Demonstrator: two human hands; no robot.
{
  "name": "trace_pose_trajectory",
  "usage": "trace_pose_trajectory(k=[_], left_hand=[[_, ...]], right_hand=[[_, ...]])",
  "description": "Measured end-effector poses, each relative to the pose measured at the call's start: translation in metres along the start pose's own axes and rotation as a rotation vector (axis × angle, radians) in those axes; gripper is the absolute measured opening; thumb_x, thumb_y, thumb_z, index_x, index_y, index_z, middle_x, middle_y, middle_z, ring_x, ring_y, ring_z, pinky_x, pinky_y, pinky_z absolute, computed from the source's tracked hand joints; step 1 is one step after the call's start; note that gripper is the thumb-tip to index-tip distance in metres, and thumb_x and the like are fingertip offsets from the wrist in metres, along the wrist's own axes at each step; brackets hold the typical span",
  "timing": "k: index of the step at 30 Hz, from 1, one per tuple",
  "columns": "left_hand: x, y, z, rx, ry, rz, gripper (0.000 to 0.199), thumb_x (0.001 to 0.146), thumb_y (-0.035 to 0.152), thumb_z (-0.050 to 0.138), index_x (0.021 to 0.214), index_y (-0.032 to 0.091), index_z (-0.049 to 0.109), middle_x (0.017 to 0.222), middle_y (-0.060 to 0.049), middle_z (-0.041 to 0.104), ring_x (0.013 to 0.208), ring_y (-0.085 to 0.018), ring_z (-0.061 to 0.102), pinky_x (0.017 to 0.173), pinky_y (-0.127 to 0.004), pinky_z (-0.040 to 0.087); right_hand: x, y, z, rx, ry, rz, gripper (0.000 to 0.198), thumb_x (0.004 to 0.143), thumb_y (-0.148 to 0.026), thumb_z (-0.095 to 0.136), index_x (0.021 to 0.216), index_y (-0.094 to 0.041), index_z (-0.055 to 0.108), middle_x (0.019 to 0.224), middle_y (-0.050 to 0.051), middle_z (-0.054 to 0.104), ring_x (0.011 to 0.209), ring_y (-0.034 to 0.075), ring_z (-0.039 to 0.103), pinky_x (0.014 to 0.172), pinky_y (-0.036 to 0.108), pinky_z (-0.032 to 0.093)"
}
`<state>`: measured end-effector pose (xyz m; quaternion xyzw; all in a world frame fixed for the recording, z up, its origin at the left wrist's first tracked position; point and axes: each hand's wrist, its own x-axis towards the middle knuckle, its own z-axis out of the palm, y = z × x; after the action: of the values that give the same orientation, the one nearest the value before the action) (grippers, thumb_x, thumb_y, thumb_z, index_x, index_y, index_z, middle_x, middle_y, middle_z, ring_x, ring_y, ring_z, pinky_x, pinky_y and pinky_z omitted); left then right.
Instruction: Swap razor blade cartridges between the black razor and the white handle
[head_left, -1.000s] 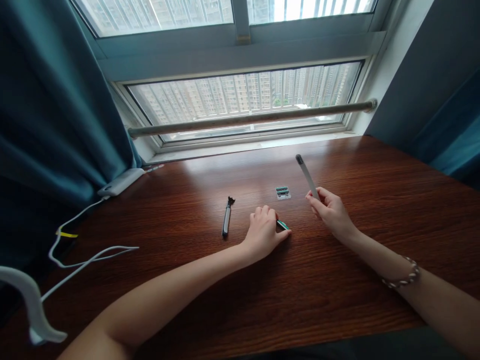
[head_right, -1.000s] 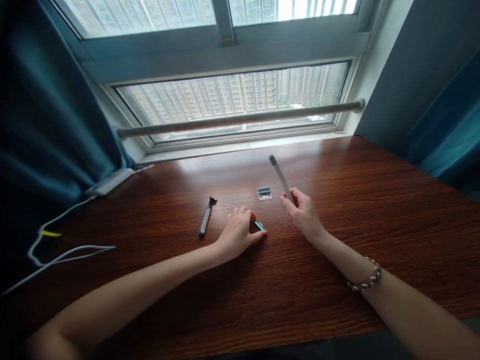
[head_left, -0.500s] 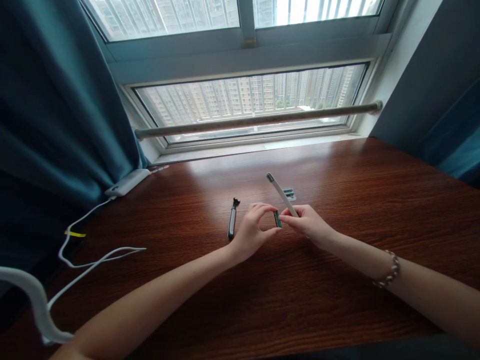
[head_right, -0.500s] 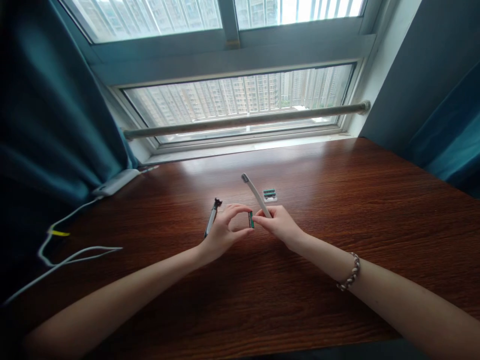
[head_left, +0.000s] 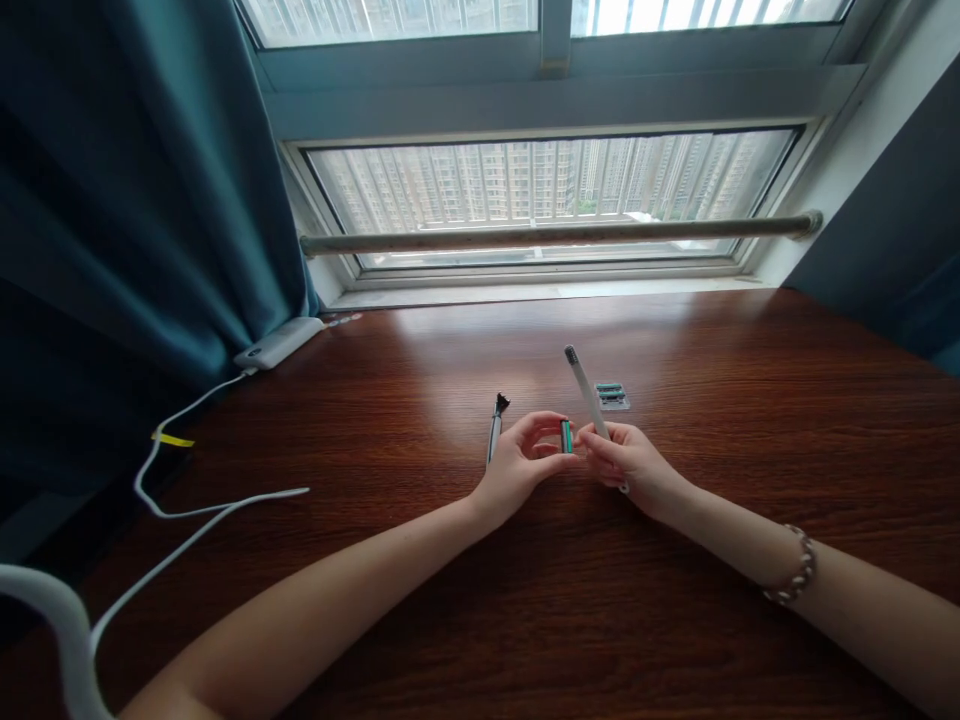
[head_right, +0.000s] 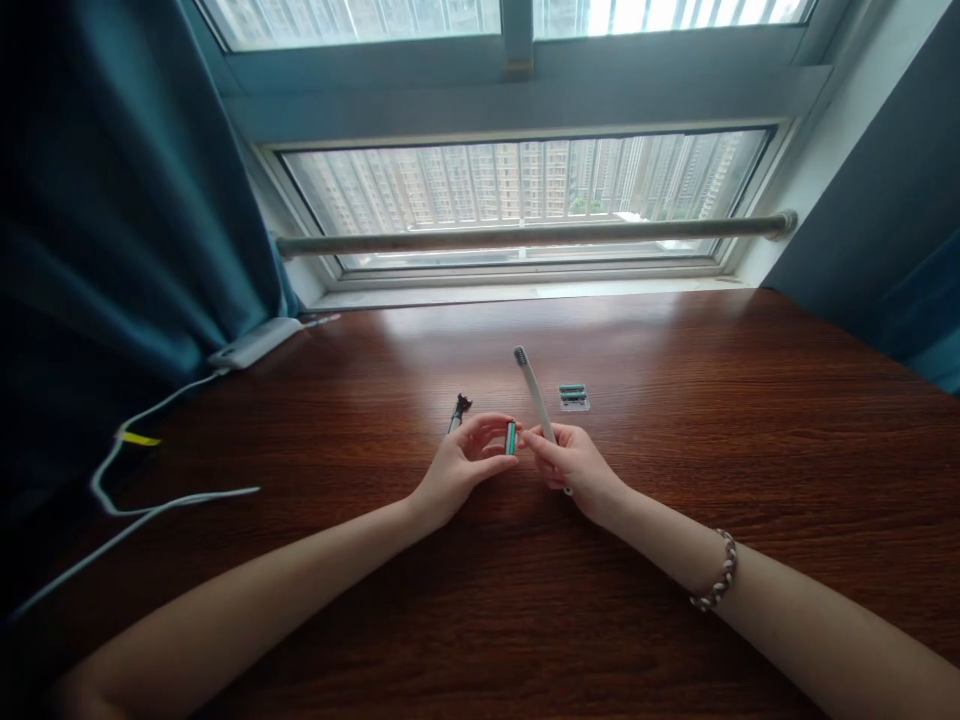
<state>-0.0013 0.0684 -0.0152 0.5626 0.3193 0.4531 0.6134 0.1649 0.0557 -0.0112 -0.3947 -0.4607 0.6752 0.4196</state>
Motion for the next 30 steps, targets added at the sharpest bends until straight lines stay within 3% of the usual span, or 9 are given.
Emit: trace_pose_trajectory(k=[4, 7, 10, 18, 23, 27, 30], left_hand=[[0.0, -0.001, -0.002, -0.113, 0.057, -0.097, 0.036, 0.059, 0.016, 0.073, 0.09, 0.016, 0.054, 0.101, -0.006, 0.062, 0.094, -0.017, 0.057, 0.087, -0.034, 0.041], [0.002, -0.004, -0.003, -0.186, 0.09, -0.123, 0.036, 0.058, 0.014, 0.073, 0.089, 0.016, 0.053, 0.098, -0.005, 0.063, 0.091, -0.016, 0.058, 0.087, -0.034, 0.041], [0.003, -0.005, -0.003, -0.217, 0.09, -0.096, 0.037, 0.059, 0.013, 0.073, 0.089, 0.017, 0.053, 0.094, -0.004, 0.064, 0.092, -0.016, 0.057, 0.087, -0.033, 0.04], [0.002, -0.001, -0.004, -0.269, 0.085, -0.075, 0.036, 0.062, 0.012, 0.07, 0.094, 0.021, 0.054, 0.093, -0.001, 0.061, 0.091, -0.014, 0.056, 0.084, -0.028, 0.04], [0.002, -0.003, -0.005, -0.284, 0.13, -0.101, 0.036, 0.061, 0.012, 0.071, 0.092, 0.021, 0.055, 0.091, -0.001, 0.06, 0.09, -0.014, 0.055, 0.079, -0.026, 0.041], [0.002, -0.004, -0.005, -0.29, 0.124, -0.1, 0.034, 0.063, 0.013, 0.069, 0.092, 0.021, 0.055, 0.092, -0.001, 0.062, 0.09, -0.014, 0.056, 0.08, -0.026, 0.041], [0.002, -0.004, -0.005, -0.286, 0.144, -0.109, 0.034, 0.063, 0.014, 0.069, 0.093, 0.021, 0.055, 0.092, -0.001, 0.062, 0.09, -0.014, 0.056, 0.083, -0.027, 0.04]], right_hand=[[-0.011, -0.005, -0.017, -0.433, 0.026, -0.195, 0.043, 0.086, -0.05, 0.034, 0.093, -0.015, 0.057, 0.048, -0.007, 0.028, 0.04, 0.007, 0.026, 0.04, 0.022, 0.021], [-0.018, -0.008, -0.038, -0.902, 0.083, -0.384, 0.034, 0.088, -0.039, 0.034, 0.095, -0.017, 0.059, 0.058, -0.001, 0.051, 0.053, 0.012, 0.048, 0.054, 0.024, 0.034], [-0.018, -0.007, -0.054, -1.137, 0.109, -0.501, 0.027, 0.088, -0.032, 0.036, 0.09, -0.017, 0.059, 0.076, 0.005, 0.063, 0.068, 0.016, 0.057, 0.064, 0.025, 0.038], [-0.015, -0.004, -0.06, -1.361, 0.036, -0.596, 0.024, 0.085, -0.03, 0.04, 0.079, -0.016, 0.059, 0.06, 0.004, 0.055, 0.056, 0.015, 0.051, 0.056, 0.024, 0.035], [-0.015, -0.004, -0.059, -1.433, 0.145, -0.529, 0.026, 0.086, -0.032, 0.04, 0.077, -0.017, 0.06, 0.058, 0.002, 0.053, 0.056, 0.014, 0.049, 0.057, 0.024, 0.034], [-0.015, -0.003, -0.058, -1.443, 0.111, -0.561, 0.026, 0.085, -0.033, 0.041, 0.079, -0.017, 0.061, 0.056, 0.002, 0.053, 0.054, 0.014, 0.049, 0.055, 0.024, 0.033], [-0.016, -0.003, -0.057, -1.486, 0.184, -0.561, 0.026, 0.085, -0.034, 0.042, 0.08, -0.018, 0.063, 0.057, 0.002, 0.055, 0.056, 0.014, 0.051, 0.057, 0.024, 0.033]])
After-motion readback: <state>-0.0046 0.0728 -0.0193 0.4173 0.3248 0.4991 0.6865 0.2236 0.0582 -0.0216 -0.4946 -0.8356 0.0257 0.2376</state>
